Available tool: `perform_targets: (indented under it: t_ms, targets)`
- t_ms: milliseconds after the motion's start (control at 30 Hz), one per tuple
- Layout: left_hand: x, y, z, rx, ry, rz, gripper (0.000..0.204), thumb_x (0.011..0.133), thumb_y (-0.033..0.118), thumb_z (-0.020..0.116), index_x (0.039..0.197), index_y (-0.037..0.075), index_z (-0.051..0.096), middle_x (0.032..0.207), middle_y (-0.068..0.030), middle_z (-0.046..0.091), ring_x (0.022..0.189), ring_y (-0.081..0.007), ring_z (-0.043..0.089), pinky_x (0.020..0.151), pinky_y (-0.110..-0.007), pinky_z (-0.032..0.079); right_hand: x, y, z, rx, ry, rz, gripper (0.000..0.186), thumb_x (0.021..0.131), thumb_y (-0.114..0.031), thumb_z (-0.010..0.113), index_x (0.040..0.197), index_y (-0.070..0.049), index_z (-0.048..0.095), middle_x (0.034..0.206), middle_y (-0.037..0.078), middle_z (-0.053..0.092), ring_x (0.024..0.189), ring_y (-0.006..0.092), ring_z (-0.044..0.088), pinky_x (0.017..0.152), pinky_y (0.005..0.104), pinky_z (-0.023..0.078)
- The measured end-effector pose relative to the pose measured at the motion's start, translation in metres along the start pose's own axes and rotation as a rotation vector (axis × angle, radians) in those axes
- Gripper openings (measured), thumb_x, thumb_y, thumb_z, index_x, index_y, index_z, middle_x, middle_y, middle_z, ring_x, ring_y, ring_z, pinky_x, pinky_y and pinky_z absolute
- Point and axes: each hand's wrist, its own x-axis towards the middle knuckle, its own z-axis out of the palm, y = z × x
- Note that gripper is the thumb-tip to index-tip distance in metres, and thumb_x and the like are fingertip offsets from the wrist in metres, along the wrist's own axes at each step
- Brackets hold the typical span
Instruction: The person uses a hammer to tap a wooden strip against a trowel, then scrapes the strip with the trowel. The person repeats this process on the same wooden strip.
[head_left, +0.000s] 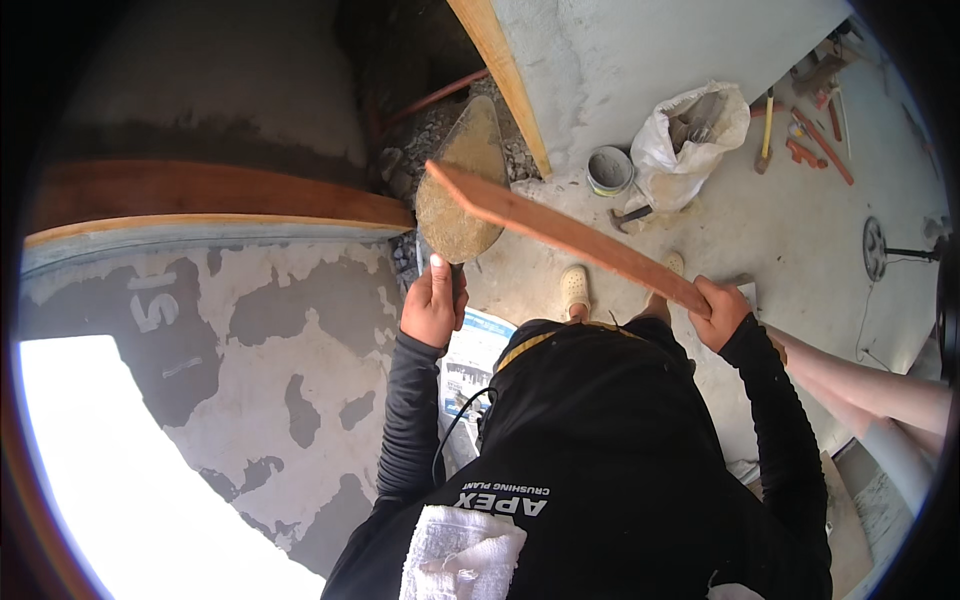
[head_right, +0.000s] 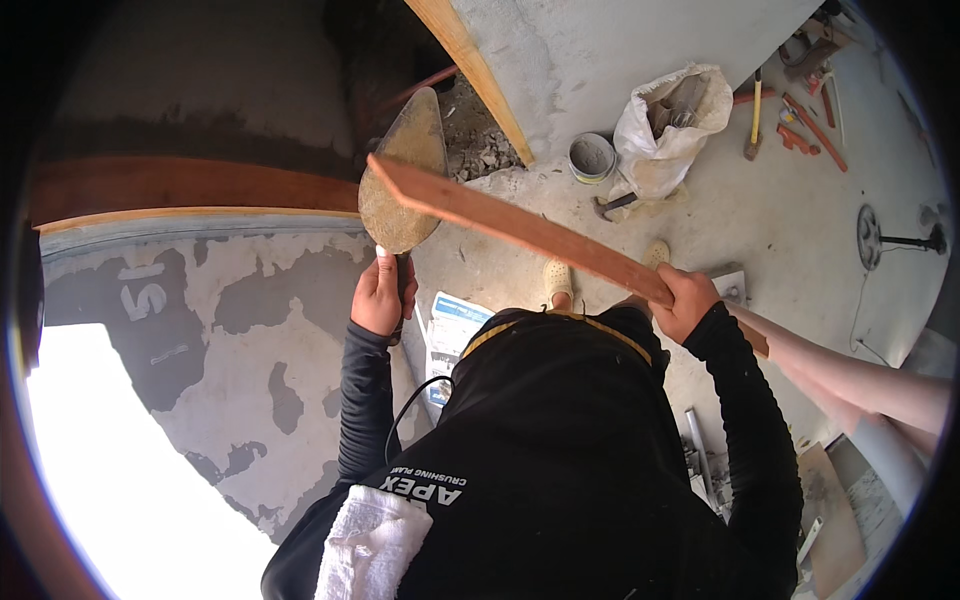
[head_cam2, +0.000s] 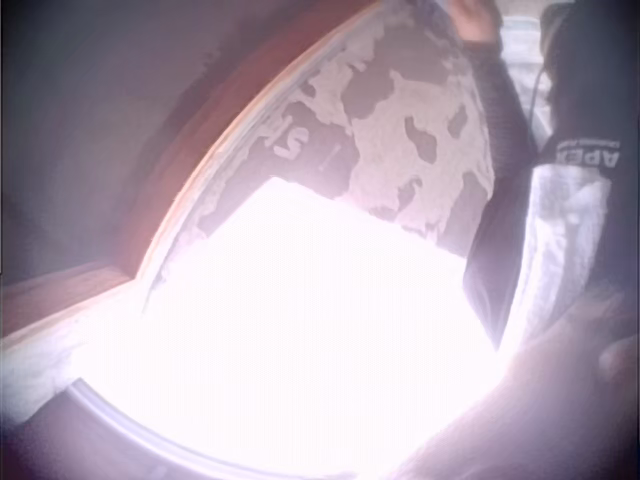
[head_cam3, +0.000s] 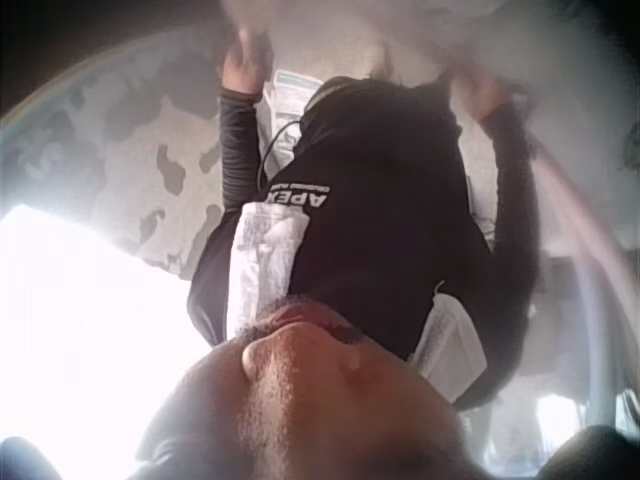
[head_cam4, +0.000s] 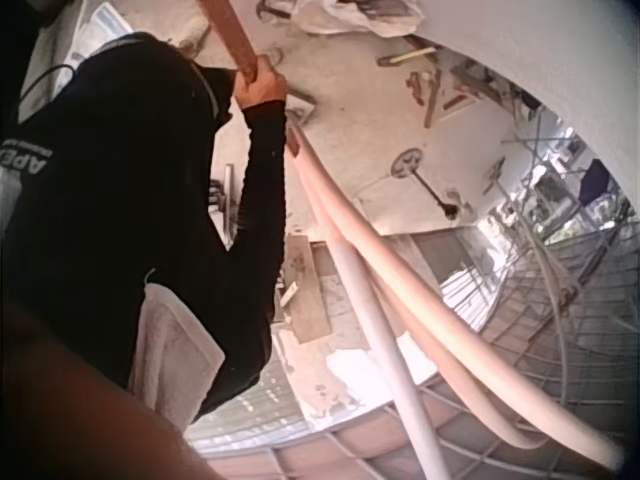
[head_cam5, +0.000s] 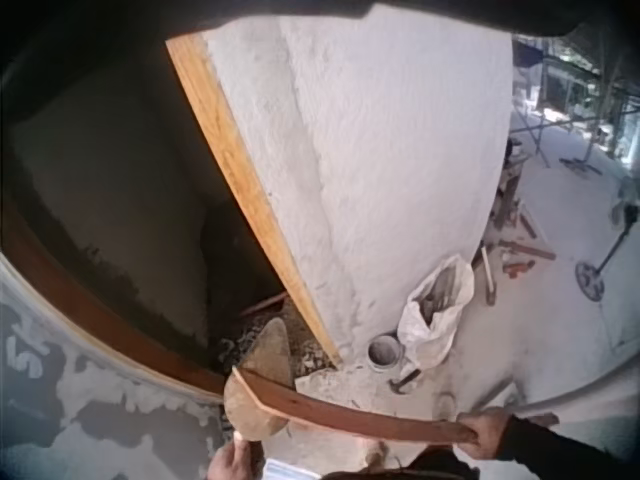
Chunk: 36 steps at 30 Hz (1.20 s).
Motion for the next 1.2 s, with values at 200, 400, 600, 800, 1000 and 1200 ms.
perform_targets:
  t_ms: [200, 400, 600, 800, 1000, 1200]
  targets:
    - [0.002, 0.000, -0.001, 0.035, 0.013, -0.023, 0.063, 0.109, 0.055, 0.030, 0.089, 0.002, 0.057, 0.060, -0.0020, 0.051, 0.044, -0.0101, 0.045, 0.042, -0.025, 0.037, 0.000, -0.004, -0.002, 0.022, -0.032, 0.049, 0.018, 0.080, -0.013, 0.066, 0.086, 0.000, 0.054, 0.073, 0.028, 0.061, 0.078, 0.0508, 0.062, 0.063, 0.0529, 0.050]
    - [-0.001, 0.002, -0.001, 0.031, 0.050, -0.001, 0.062, 0.110, 0.053, 0.031, 0.088, 0.001, 0.056, 0.058, -0.0018, 0.049, 0.043, -0.0096, 0.044, 0.041, -0.025, 0.036, 0.006, -0.001, -0.003, 0.043, -0.029, 0.081, 0.018, 0.082, -0.013, 0.066, 0.085, 0.000, 0.054, 0.073, 0.028, 0.061, 0.077, 0.0505, 0.062, 0.061, 0.0513, 0.049]
    - [0.000, 0.000, 0.001, -0.012, 0.053, -0.016, 0.062, 0.110, 0.053, 0.033, 0.088, 0.000, 0.056, 0.057, -0.0014, 0.047, 0.043, -0.0094, 0.043, 0.040, -0.025, 0.035, 0.009, -0.002, -0.004, 0.055, -0.056, 0.089, 0.018, 0.082, -0.014, 0.065, 0.084, 0.001, 0.054, 0.071, 0.028, 0.060, 0.076, 0.0503, 0.062, 0.062, 0.0514, 0.049]
    - [0.002, -0.003, -0.002, -0.015, 0.073, -0.039, 0.062, 0.109, 0.055, 0.034, 0.087, 0.001, 0.056, 0.057, -0.0012, 0.047, 0.043, -0.0093, 0.043, 0.040, -0.025, 0.035, 0.004, -0.002, -0.004, 0.065, -0.045, 0.119, 0.015, 0.082, -0.014, 0.063, 0.084, -0.001, 0.056, 0.071, 0.027, 0.061, 0.075, 0.0500, 0.062, 0.063, 0.0519, 0.049]
    - [0.008, -0.005, 0.001, -0.002, 0.070, -0.018, 0.061, 0.110, 0.052, 0.034, 0.085, 0.001, 0.057, 0.057, -0.0003, 0.049, 0.043, -0.0084, 0.044, 0.041, -0.025, 0.034, 0.001, 0.004, -0.008, 0.091, -0.073, 0.151, 0.013, 0.083, -0.012, 0.062, 0.083, -0.001, 0.055, 0.071, 0.027, 0.060, 0.075, 0.0508, 0.060, 0.062, 0.0517, 0.048]
    - [0.012, -0.001, 0.003, 0.011, 0.040, 0.004, 0.058, 0.110, 0.049, 0.036, 0.085, 0.001, 0.056, 0.057, -0.0008, 0.048, 0.044, -0.0088, 0.044, 0.041, -0.026, 0.035, 0.000, 0.011, -0.010, 0.083, -0.090, 0.141, 0.013, 0.082, -0.012, 0.060, 0.085, 0.000, 0.054, 0.071, 0.029, 0.058, 0.077, 0.0518, 0.059, 0.061, 0.0509, 0.047]
